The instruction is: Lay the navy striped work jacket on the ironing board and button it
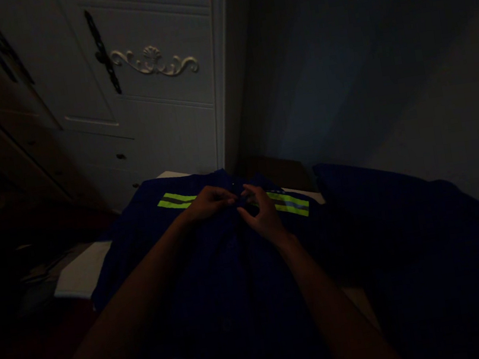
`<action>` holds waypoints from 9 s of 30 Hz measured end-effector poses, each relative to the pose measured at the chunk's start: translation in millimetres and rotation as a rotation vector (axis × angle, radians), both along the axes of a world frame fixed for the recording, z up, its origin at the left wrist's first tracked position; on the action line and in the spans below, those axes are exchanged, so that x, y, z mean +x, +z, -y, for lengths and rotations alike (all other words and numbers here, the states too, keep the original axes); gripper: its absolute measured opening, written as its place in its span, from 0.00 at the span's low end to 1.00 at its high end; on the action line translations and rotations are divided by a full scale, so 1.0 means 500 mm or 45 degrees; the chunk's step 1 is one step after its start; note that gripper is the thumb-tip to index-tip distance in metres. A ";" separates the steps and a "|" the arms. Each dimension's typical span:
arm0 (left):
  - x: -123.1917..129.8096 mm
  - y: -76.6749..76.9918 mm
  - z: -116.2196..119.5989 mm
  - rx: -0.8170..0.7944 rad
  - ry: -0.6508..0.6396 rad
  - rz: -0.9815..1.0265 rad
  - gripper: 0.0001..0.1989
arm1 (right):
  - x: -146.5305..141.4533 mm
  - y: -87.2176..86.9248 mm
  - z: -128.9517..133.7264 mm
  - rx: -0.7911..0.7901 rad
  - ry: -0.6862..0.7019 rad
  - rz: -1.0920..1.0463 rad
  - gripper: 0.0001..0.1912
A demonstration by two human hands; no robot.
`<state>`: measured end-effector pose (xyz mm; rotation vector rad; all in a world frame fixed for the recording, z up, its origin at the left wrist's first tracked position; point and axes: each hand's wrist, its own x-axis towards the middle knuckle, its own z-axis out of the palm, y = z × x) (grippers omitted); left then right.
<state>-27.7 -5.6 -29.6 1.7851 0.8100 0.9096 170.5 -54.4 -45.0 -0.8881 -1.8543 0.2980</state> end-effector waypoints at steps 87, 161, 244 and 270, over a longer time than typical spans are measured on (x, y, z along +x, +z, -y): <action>-0.003 -0.027 0.001 -0.068 -0.035 0.025 0.16 | 0.006 -0.028 -0.033 -0.315 0.037 0.050 0.08; -0.003 -0.015 0.000 -0.534 -0.048 0.284 0.20 | -0.020 -0.007 -0.009 0.166 -0.036 0.364 0.09; -0.048 0.006 -0.016 0.257 1.298 -0.699 0.16 | 0.109 0.083 -0.084 0.453 -0.077 0.628 0.06; -0.043 0.024 0.007 0.342 0.977 -1.108 0.18 | 0.082 0.075 -0.119 -0.239 0.262 0.990 0.15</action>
